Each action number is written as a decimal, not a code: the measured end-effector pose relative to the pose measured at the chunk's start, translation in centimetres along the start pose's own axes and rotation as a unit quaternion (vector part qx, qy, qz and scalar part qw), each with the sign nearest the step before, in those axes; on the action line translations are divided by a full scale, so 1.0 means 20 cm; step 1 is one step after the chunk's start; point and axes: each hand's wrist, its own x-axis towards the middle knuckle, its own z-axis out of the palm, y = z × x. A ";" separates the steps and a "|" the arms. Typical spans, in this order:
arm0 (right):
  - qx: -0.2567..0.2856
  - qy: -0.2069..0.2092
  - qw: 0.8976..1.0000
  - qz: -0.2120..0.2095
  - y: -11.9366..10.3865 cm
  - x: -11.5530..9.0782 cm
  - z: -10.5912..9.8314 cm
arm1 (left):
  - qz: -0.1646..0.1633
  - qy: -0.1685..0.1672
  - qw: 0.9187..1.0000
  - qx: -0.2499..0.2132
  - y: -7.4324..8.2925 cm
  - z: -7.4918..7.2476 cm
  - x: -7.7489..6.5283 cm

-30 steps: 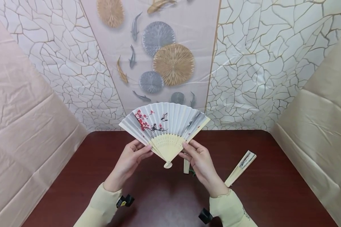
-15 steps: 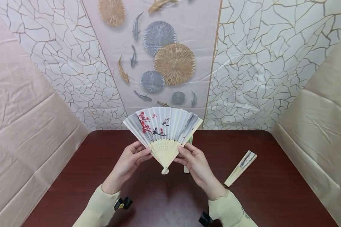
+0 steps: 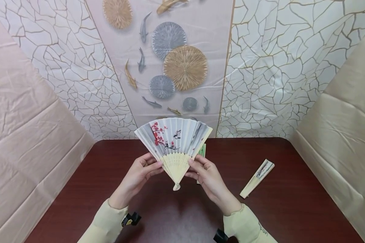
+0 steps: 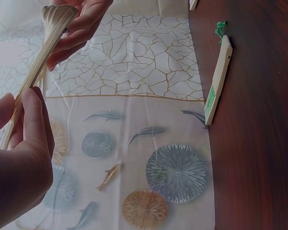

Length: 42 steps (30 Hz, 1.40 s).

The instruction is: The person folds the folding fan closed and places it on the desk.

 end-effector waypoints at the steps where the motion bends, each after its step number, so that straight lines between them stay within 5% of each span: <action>1: 0.000 0.000 1.000 0.002 0.00 0.00 0.00 | -0.001 0.000 1.000 0.001 0.00 0.00 0.00; 42: -0.020 -0.001 0.999 0.030 0.04 -0.03 0.01 | -0.030 -0.013 0.999 0.039 -0.04 0.01 0.00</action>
